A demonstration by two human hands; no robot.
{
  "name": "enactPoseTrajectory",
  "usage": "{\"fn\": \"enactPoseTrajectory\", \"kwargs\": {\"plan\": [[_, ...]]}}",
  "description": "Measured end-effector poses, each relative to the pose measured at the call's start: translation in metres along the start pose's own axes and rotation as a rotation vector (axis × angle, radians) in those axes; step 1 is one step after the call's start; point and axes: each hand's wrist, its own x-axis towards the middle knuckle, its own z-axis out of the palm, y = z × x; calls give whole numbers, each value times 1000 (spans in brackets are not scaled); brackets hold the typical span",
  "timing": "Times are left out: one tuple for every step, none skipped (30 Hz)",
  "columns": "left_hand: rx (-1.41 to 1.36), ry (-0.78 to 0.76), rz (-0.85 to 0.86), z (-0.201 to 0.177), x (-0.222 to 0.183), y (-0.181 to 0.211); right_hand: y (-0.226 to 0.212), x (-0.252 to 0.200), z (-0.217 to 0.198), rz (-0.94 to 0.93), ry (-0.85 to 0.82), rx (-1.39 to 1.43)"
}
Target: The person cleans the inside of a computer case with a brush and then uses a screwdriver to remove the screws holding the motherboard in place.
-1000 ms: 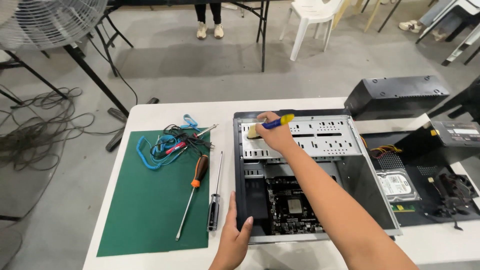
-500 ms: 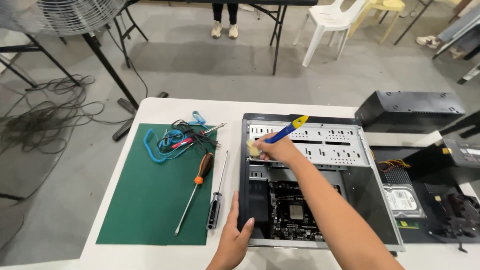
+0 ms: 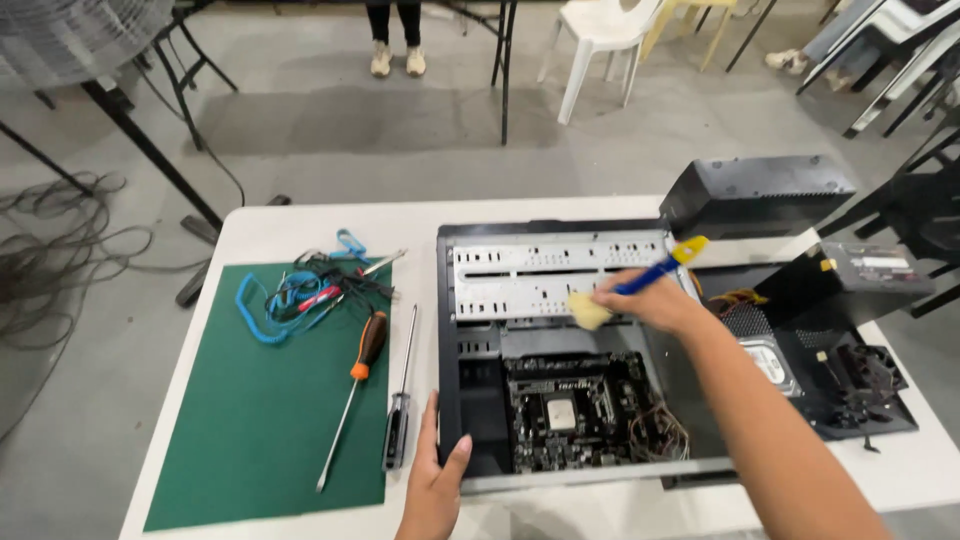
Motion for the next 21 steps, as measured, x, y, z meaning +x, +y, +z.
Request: {"fn": "enactPoseTrajectory", "kwargs": {"plan": [[-1,-4,15,2,8,4,8,1,-21,-7,14,-2],[14,0,17,1,6,0,20,-4,-31,88,36,1],[29,4,19,0,4,-5,33,-8,-41,182,59,3],[32,8,2,0,-1,-7,41,-10,-46,191,44,7],[-7,1,28,0,-6,-9,49,-13,-52,220,85,-33],[-48,-5,82,1,-1,-2,50,-8,-67,231,149,-73],[-45,-1,93,-1,2,0,51,-3,-71,220,155,-70],[-15,-25,91,-2,1,-2,54,-1,-71,230,187,-46],[16,-49,89,-3,0,-5,59,1,-71,240,220,-23],[17,-49,85,-4,-3,-2,68,16,-71,243,216,-22],[39,-58,90,-4,-6,0,77,30,-71,201,304,-169],[62,-65,103,-5,-7,4,84,47,-72,151,395,-314],[64,-63,105,-6,-5,0,104,68,-69,148,396,-312],[88,-63,148,-6,-3,-3,122,91,-66,-19,545,-336],[113,-63,190,-7,-1,-6,140,114,-63,-186,693,-356],[114,-58,192,-7,-2,-5,128,118,-57,-191,692,-353],[121,-63,169,-7,-3,-3,117,121,-51,-226,706,-429],[128,-69,148,-7,-3,-2,105,125,-45,-260,721,-505],[129,-64,151,-6,-2,-2,98,130,-36,-265,722,-503],[123,-51,168,-6,-1,-3,92,135,-25,-260,700,-425],[117,-37,186,-5,-1,-4,86,140,-14,-255,677,-346]]}}
